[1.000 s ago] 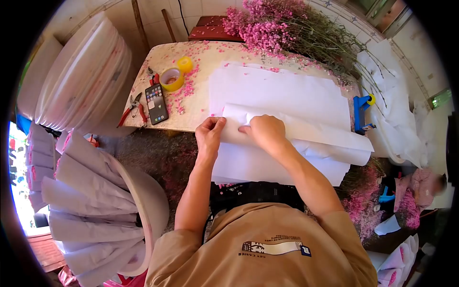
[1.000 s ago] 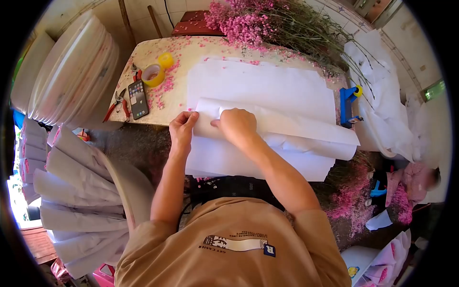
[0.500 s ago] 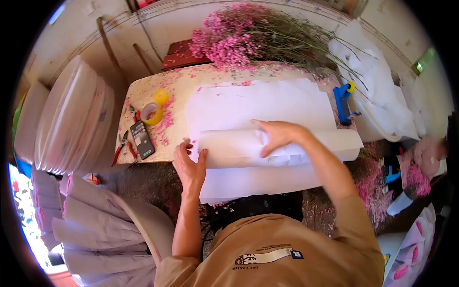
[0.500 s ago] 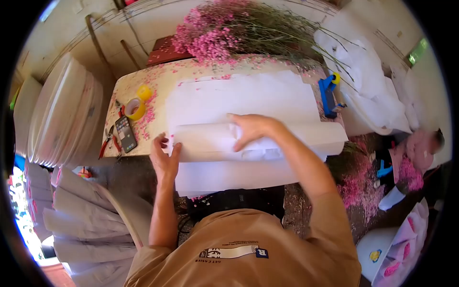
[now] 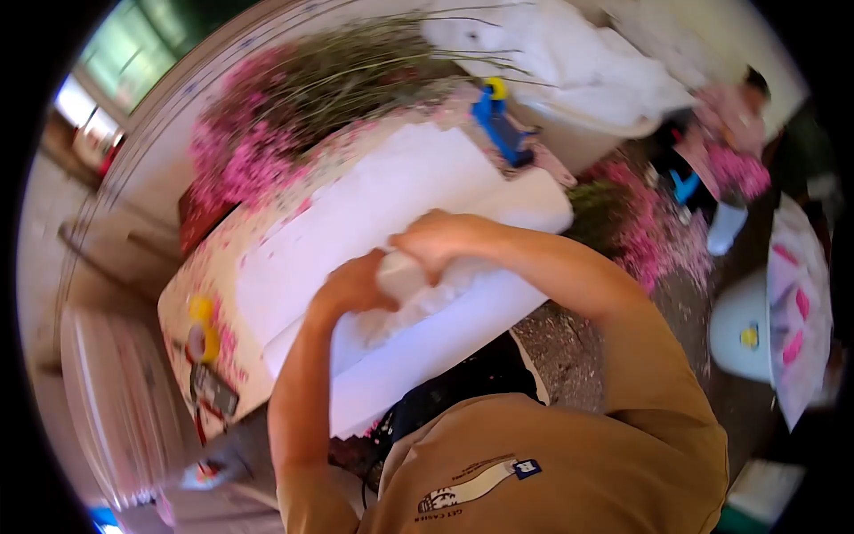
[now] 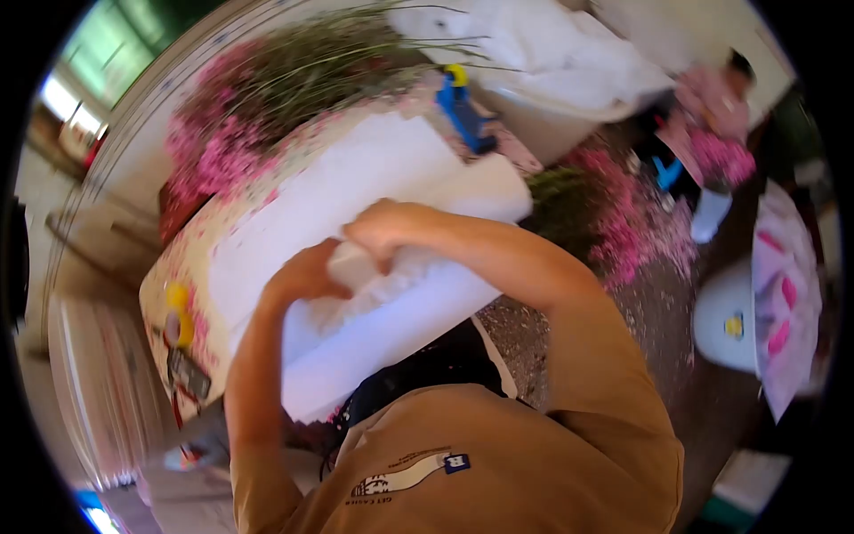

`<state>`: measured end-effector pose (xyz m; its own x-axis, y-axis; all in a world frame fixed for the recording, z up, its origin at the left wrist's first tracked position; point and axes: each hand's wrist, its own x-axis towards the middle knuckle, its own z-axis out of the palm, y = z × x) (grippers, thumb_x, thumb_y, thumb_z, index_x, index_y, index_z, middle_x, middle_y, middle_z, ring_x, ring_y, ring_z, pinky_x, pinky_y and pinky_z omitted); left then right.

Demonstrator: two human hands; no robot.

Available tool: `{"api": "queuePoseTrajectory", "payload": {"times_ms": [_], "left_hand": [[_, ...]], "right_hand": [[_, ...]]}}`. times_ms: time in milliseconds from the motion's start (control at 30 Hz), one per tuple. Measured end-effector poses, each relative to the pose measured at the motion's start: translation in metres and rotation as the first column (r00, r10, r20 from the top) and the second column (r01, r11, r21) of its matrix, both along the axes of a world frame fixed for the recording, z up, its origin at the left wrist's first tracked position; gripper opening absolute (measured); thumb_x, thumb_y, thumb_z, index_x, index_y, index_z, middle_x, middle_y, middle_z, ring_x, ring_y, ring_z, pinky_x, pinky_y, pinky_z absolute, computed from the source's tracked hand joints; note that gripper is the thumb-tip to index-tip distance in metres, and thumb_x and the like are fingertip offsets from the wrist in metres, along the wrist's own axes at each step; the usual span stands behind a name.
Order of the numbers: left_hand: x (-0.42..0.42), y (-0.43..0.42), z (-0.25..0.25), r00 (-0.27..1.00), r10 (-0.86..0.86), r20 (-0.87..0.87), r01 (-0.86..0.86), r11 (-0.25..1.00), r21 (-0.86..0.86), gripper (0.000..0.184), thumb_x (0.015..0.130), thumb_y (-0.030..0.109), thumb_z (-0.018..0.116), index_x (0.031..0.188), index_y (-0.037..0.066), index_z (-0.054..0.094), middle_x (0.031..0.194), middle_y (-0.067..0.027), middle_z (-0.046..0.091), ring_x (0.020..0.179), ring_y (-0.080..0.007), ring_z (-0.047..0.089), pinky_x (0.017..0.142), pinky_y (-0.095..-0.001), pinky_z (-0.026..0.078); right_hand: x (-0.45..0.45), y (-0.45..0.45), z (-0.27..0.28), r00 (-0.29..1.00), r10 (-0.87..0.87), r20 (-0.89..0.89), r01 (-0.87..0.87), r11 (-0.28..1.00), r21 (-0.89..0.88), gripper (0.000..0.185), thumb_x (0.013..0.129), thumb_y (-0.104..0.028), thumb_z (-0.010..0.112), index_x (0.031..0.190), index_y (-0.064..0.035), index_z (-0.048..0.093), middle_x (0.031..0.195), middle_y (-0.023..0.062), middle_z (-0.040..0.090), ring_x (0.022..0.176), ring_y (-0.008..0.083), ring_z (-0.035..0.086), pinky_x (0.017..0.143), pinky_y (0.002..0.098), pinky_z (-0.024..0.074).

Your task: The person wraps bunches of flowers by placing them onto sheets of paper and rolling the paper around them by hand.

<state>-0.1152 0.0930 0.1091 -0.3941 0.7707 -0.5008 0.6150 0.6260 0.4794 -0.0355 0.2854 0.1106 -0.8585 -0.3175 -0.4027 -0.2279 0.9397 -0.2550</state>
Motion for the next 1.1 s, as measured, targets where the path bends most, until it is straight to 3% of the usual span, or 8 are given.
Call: {"api": "queuePoseTrajectory", "payload": {"times_ms": [267, 433, 567, 767, 867, 967, 1000, 1100], "left_hand": [[-0.072, -0.050, 0.008, 0.979, 0.101, -0.176, -0.100, 0.995, 0.015, 0.084, 0.058, 0.018, 0.093, 0.132, 0.004, 0.056, 0.113, -0.0203, 0.072, 0.107, -0.0378, 0.068, 0.093, -0.0441, 0.054], [-0.084, -0.042, -0.007, 0.962, 0.127, -0.240, -0.129, 0.992, 0.006, 0.087, 0.056, 0.013, 0.093, 0.134, 0.004, 0.056, 0.115, -0.0203, 0.071, 0.110, -0.0377, 0.067, 0.096, -0.0424, 0.053], [-0.081, 0.010, -0.023, 0.981, -0.044, -0.190, 0.060, 0.995, 0.078, 0.094, 0.053, 0.024, 0.093, 0.137, 0.007, 0.055, 0.120, -0.0199, 0.069, 0.112, -0.0367, 0.066, 0.099, -0.0443, 0.051], [-0.020, 0.047, -0.046, 0.881, 0.116, -0.458, -0.020, 0.977, 0.210, 0.057, 0.075, 0.015, 0.078, 0.129, 0.009, 0.063, 0.104, -0.0163, 0.073, 0.095, -0.0374, 0.070, 0.085, -0.0461, 0.055], [0.003, 0.043, -0.065, 0.646, 0.141, -0.750, 0.121, 0.951, 0.284, 0.039, 0.084, 0.003, 0.063, 0.123, 0.007, 0.066, 0.087, -0.0098, 0.070, 0.076, -0.0294, 0.067, 0.072, -0.0425, 0.052], [0.030, 0.044, -0.072, 0.523, 0.256, -0.813, 0.227, 0.878, 0.422, 0.042, 0.087, 0.006, 0.058, 0.129, 0.002, 0.064, 0.113, -0.0129, 0.070, 0.098, -0.0270, 0.068, 0.085, -0.0408, 0.052], [0.037, 0.045, -0.079, 0.544, 0.210, -0.813, 0.209, 0.904, 0.373, 0.068, 0.076, 0.006, 0.068, 0.143, 0.003, 0.054, 0.132, -0.0186, 0.063, 0.114, -0.0306, 0.064, 0.096, -0.0445, 0.049], [0.077, 0.074, -0.067, 0.692, 0.135, -0.709, 0.132, 0.942, 0.308, 0.090, 0.076, 0.053, 0.080, 0.153, 0.025, 0.044, 0.158, -0.0175, 0.040, 0.143, -0.0431, 0.038, 0.113, -0.0601, 0.035]], "right_hand": [[-0.039, 0.014, 0.000, 0.983, -0.050, -0.174, 0.043, 0.998, -0.044, 0.091, 0.068, -0.016, 0.083, 0.148, -0.0010, 0.043, 0.111, 0.0188, 0.071, 0.108, 0.0356, 0.068, 0.088, 0.0464, 0.0546], [-0.014, 0.106, -0.022, 0.976, -0.151, -0.156, 0.154, 0.988, 0.008, 0.040, 0.074, -0.014, 0.077, 0.110, -0.0033, 0.063, 0.092, 0.0182, 0.073, 0.091, 0.0386, 0.071, 0.076, 0.0495, 0.0554], [-0.017, 0.111, -0.034, 0.970, -0.127, -0.209, 0.140, 0.989, 0.046, 0.031, 0.072, -0.012, 0.074, 0.101, -0.0029, 0.068, 0.092, 0.0181, 0.073, 0.091, 0.0391, 0.071, 0.078, 0.0500, 0.0552], [0.006, 0.150, -0.041, 0.965, -0.101, -0.242, 0.113, 0.993, 0.038, 0.025, 0.083, -0.012, 0.068, 0.108, -0.0060, 0.065, 0.094, 0.0174, 0.073, 0.087, 0.0395, 0.072, 0.077, 0.0505, 0.0555], [0.034, 0.153, -0.053, 0.932, -0.146, -0.332, 0.205, 0.967, 0.149, 0.026, 0.089, -0.011, 0.058, 0.113, -0.0039, 0.064, 0.102, 0.0170, 0.072, 0.094, 0.0377, 0.070, 0.083, 0.0494, 0.0554], [0.070, 0.137, -0.089, 0.737, -0.155, -0.658, 0.234, 0.972, 0.033, 0.037, 0.090, -0.012, 0.052, 0.125, 0.0006, 0.060, 0.121, 0.0194, 0.067, 0.111, 0.0370, 0.066, 0.098, 0.0484, 0.0521], [0.078, 0.131, -0.093, 0.738, -0.145, -0.659, 0.218, 0.975, 0.029, 0.037, 0.090, -0.012, 0.052, 0.125, 0.0006, 0.060, 0.121, 0.0194, 0.067, 0.111, 0.0370, 0.066, 0.098, 0.0484, 0.0521], [0.097, 0.118, -0.099, 0.676, -0.122, -0.727, 0.269, 0.959, 0.089, 0.056, 0.089, -0.014, 0.054, 0.140, 0.0080, 0.048, 0.144, 0.0245, 0.054, 0.137, 0.0386, 0.049, 0.117, 0.0488, 0.0372]]}}
